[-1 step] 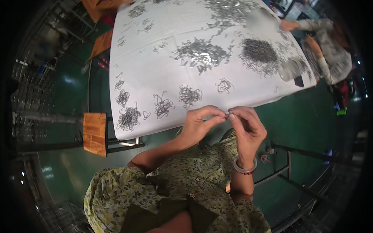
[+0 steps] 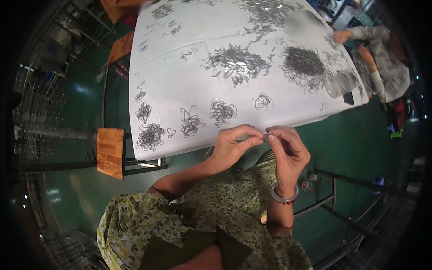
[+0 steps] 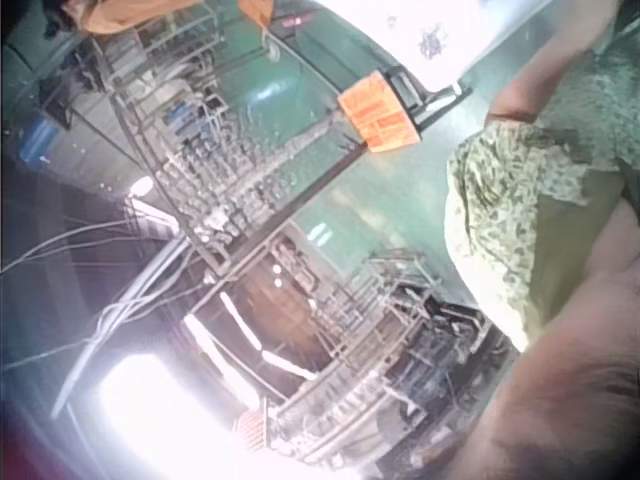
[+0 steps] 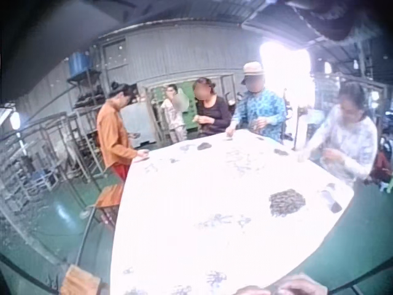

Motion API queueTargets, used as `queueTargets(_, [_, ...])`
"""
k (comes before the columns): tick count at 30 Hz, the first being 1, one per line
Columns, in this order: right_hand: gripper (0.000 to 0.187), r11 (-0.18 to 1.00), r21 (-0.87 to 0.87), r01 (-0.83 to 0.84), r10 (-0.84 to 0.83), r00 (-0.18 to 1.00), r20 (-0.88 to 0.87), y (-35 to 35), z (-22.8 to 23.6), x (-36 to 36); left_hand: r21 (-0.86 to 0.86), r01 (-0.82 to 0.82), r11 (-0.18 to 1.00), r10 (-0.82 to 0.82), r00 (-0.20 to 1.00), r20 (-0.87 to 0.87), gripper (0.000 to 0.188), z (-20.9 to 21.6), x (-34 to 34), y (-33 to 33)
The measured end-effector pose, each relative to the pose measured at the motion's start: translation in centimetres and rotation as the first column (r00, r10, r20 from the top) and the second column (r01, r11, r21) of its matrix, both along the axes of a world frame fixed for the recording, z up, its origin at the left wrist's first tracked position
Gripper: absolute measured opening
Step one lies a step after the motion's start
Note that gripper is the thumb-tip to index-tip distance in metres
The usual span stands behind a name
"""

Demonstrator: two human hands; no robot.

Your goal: The person sits at a table and repeatedly picks up small wire pieces, bends them into loops, and places them into a pile. They occasionally adjust the pile of wires on the table while continuing the repetitive assembly.

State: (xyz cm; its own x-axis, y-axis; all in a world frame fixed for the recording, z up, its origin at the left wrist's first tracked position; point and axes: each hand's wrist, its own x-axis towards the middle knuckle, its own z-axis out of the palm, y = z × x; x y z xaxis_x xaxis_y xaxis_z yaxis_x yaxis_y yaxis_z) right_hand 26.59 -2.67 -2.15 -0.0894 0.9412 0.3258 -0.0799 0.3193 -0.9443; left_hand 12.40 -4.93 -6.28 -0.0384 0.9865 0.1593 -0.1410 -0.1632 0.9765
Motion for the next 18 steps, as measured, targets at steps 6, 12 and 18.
queueTargets(6, [0.015,0.996,-0.077,0.034,-0.038,0.998,-0.053,0.4,-0.3,-0.6,0.206,-0.148,0.967,0.188,0.964,-0.190,0.019,-1.1,-3.9,3.3])
queueTargets(12, [0.013,0.999,0.013,0.042,-0.043,0.999,0.023,0.6,0.0,-0.7,-0.002,-0.415,0.910,0.281,0.620,-0.732,0.025,-5.9,-15.5,14.6])
queueTargets(18, [0.012,0.996,-0.040,0.082,-0.076,0.988,0.135,0.6,-0.1,-0.3,0.087,-0.421,0.903,0.186,0.200,-0.962,0.016,-10.3,-16.0,18.7])
